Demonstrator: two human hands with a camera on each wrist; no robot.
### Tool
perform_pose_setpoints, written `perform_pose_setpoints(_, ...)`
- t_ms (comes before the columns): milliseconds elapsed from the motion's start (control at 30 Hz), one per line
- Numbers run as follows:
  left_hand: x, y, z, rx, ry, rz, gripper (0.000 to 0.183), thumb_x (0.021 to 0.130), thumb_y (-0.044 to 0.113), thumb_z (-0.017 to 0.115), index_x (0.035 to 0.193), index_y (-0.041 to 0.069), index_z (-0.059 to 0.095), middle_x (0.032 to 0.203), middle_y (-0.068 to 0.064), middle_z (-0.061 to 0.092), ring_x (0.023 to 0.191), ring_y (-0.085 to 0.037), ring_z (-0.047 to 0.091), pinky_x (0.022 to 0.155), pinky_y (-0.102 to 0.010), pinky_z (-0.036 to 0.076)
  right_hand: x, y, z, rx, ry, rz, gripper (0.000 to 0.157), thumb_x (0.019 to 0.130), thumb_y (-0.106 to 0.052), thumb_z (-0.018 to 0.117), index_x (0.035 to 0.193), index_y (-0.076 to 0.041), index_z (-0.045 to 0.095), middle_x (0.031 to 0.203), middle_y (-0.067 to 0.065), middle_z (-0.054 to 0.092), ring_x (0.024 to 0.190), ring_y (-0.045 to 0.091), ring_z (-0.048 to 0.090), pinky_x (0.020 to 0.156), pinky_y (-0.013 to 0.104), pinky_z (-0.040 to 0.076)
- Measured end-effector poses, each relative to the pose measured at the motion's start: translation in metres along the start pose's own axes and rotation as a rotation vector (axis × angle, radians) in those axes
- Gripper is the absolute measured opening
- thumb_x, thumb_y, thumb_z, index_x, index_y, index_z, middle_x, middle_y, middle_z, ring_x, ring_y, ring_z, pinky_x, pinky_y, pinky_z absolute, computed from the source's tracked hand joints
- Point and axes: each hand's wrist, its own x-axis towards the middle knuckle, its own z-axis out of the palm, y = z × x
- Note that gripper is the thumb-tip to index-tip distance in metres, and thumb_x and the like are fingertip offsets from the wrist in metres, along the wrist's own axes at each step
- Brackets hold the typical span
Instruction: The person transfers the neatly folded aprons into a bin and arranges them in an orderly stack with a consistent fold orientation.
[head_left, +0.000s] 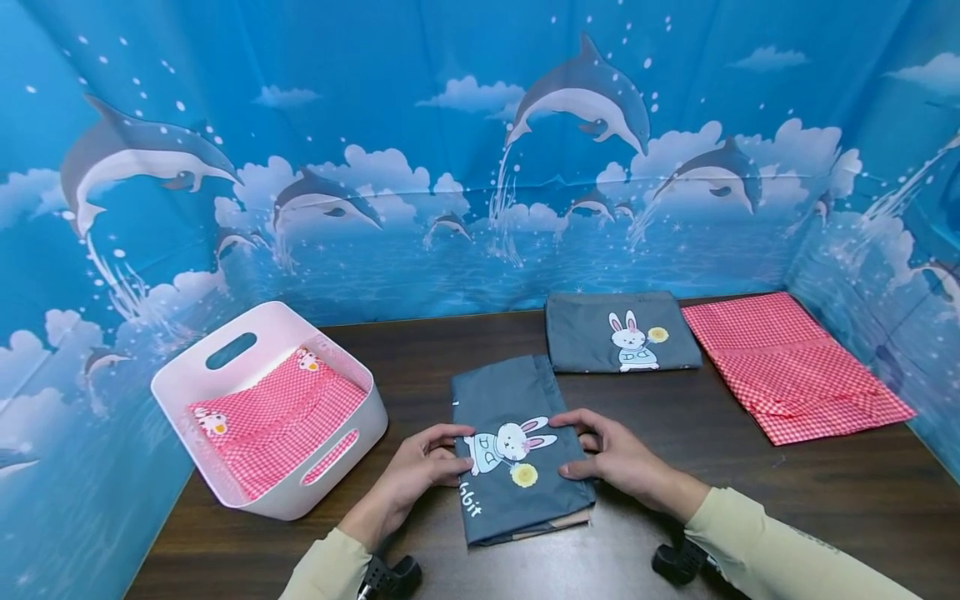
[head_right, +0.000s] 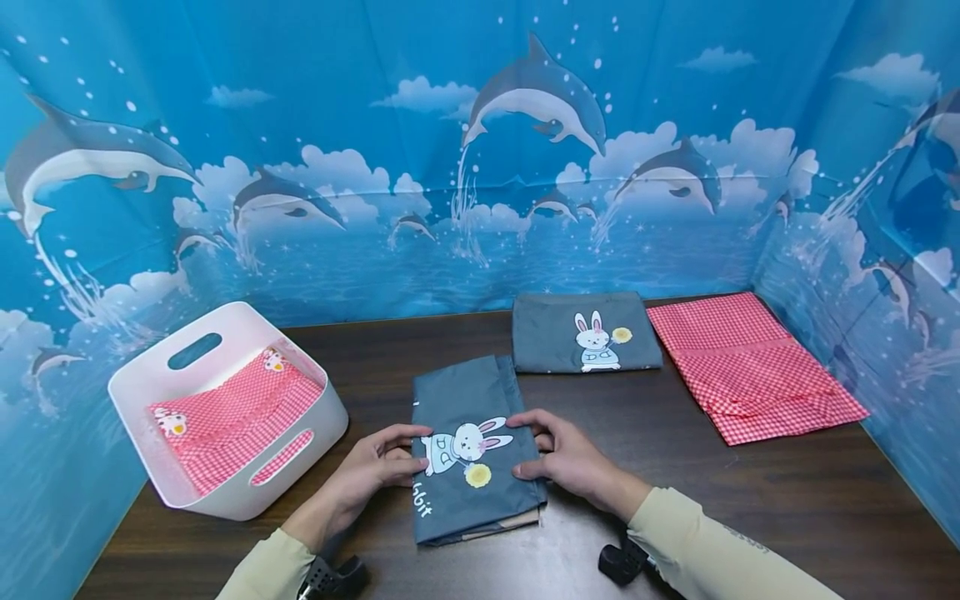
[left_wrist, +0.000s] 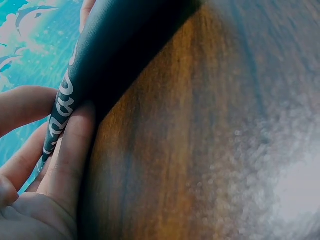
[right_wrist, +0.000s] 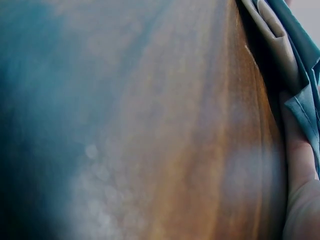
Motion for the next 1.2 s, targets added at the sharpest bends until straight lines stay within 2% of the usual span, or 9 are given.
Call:
perform_pose_setpoints(200, -0.0001, -0.0007, 0.0006, 0.008, 0.006, -0.001, 0.051, 0.093, 0.013, 0.084, 0.141, 0.011, 0.069, 0.121, -0.011, 0.066, 0.092, -0.016, 0.068, 0.084, -0.034, 0.064, 0.0001, 0.0015, 0.0001, -0.001, 0.0, -0.001, 0.071, 0.087, -0.003, 0.085, 0.151, -0.005, 0.054, 0.117, 0.011, 0.078, 0.102, 0.018, 0.073, 0.088, 0.029, 0.058)
perform_pose_setpoints(533, -0.0006, -0.0009, -0.0014, 0.018, -0.029, 0.017, 0.053, 0.095, 0.015, 0.082, 0.145, 0.011, 0.066, 0.1, -0.003, 0.075, 0.092, -0.014, 0.069, 0.085, -0.033, 0.063, -0.0002, 0.0024, 0.0008, 0.0, 0.001, 0.002, 0.071, 0.088, -0.002, 0.084, 0.152, -0.006, 0.054, 0.115, 0.01, 0.077, 0.101, 0.018, 0.072, 0.086, 0.029, 0.058)
perform_pose_setpoints(1033, 0.0008, 0.0, -0.0012, 0.024, -0.013, -0.003, 0.053, 0.095, 0.017, 0.083, 0.145, 0.012, 0.066, 0.1, -0.004, 0.077, 0.092, -0.017, 0.069, 0.086, -0.034, 0.064, 0.0, 0.001, -0.0008, -0.014, 0.006, -0.009, 0.069, 0.087, -0.002, 0.085, 0.15, -0.006, 0.056, 0.115, 0.011, 0.076, 0.1, 0.018, 0.072, 0.086, 0.028, 0.058)
perform_pose_setpoints(1200, 0.0004, -0.0005, -0.0006, 0.019, -0.007, -0.007, 0.052, 0.095, 0.015, 0.083, 0.144, 0.012, 0.066, 0.107, -0.007, 0.074, 0.093, -0.017, 0.07, 0.086, -0.035, 0.064, -0.0001, 0.0009, -0.0009, -0.014, 0.0, 0.0, 0.069, 0.088, -0.003, 0.085, 0.15, -0.007, 0.055, 0.117, 0.011, 0.076, 0.101, 0.019, 0.072, 0.087, 0.029, 0.058)
